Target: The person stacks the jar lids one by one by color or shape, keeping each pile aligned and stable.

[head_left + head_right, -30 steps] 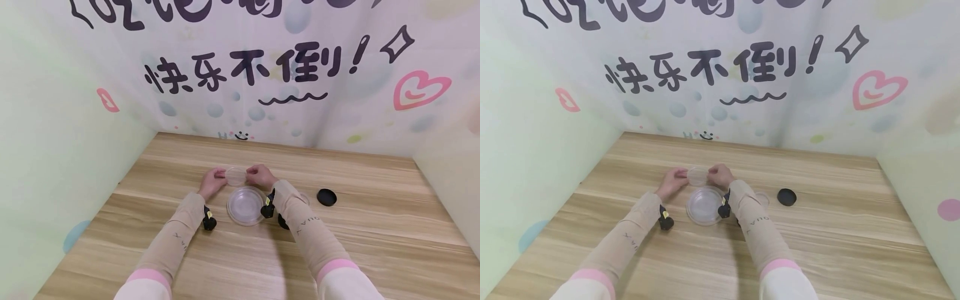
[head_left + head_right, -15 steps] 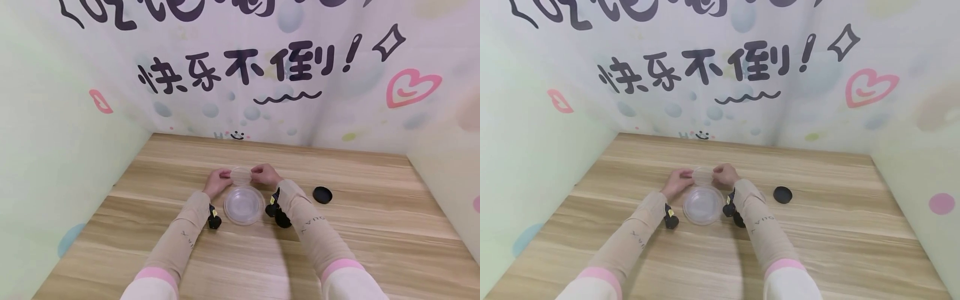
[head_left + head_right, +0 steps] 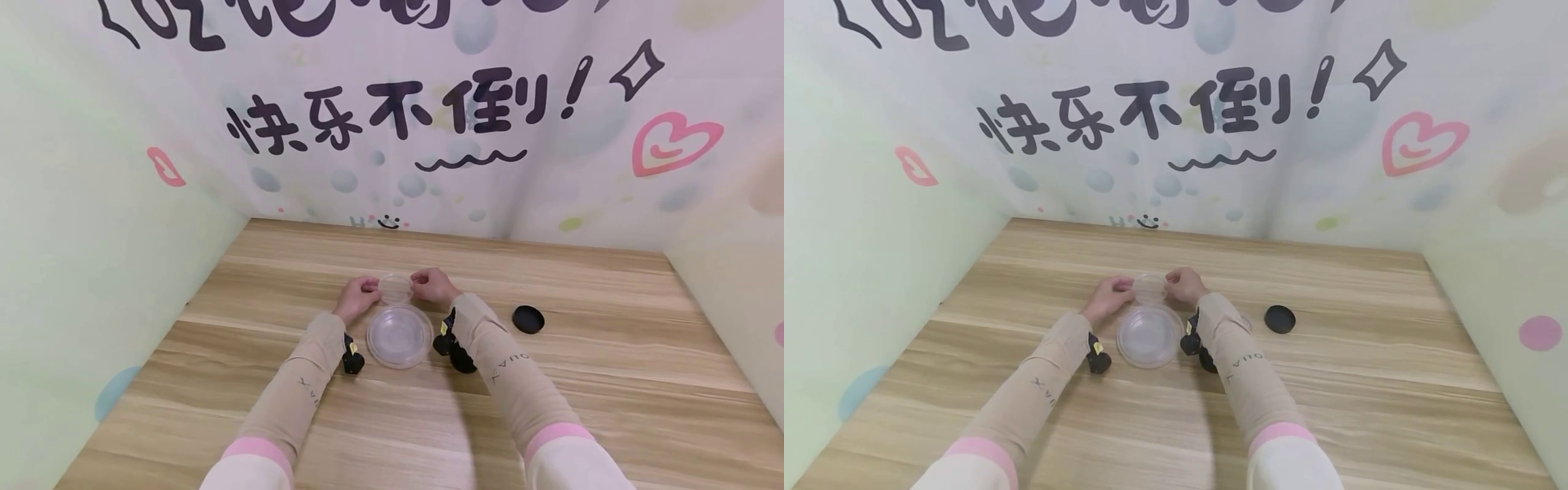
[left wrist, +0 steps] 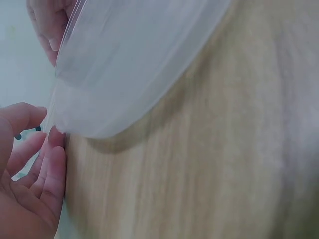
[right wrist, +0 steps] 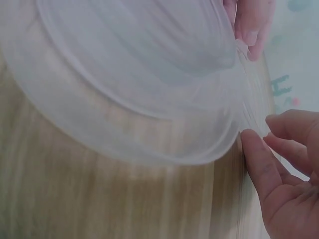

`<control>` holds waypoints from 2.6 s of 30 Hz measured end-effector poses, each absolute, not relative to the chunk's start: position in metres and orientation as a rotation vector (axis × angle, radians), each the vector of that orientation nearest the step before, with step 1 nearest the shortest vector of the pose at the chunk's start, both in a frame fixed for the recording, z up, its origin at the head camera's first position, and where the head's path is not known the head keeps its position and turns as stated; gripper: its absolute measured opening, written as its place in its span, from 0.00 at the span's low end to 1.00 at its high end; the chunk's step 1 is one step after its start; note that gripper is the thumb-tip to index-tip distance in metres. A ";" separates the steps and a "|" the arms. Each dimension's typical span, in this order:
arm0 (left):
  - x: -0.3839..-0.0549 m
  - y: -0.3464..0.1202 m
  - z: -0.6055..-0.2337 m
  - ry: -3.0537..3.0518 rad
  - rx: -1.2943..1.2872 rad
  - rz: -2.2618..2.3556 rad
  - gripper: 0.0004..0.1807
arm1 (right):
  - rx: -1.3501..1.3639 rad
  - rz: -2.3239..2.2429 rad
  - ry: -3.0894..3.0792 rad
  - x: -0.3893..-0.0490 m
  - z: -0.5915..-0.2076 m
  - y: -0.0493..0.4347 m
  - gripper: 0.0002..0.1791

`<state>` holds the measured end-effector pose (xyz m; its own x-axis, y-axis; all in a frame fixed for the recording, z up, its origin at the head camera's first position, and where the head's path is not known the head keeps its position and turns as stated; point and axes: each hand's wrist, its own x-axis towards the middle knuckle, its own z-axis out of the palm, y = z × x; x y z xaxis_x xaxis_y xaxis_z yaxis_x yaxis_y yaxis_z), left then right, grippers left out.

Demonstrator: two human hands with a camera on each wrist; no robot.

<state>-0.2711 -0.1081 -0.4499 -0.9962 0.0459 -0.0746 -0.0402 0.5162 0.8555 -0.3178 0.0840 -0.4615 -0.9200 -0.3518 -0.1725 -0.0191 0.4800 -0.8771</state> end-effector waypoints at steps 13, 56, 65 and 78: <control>-0.271 -0.104 -0.451 2.606 -0.025 1.702 0.15 | -0.145 -1.461 2.402 -0.297 -0.431 0.076 0.19; -0.253 -0.114 -0.401 2.474 0.058 1.601 0.20 | -0.325 -1.693 2.299 -0.266 -0.398 0.083 0.14; -0.245 -0.117 -0.399 2.450 0.133 1.472 0.17 | -0.366 -1.600 2.282 -0.259 -0.405 0.087 0.14; -0.236 -0.118 -0.406 2.406 0.264 1.376 0.15 | -0.403 -1.468 2.262 -0.249 -0.410 0.092 0.12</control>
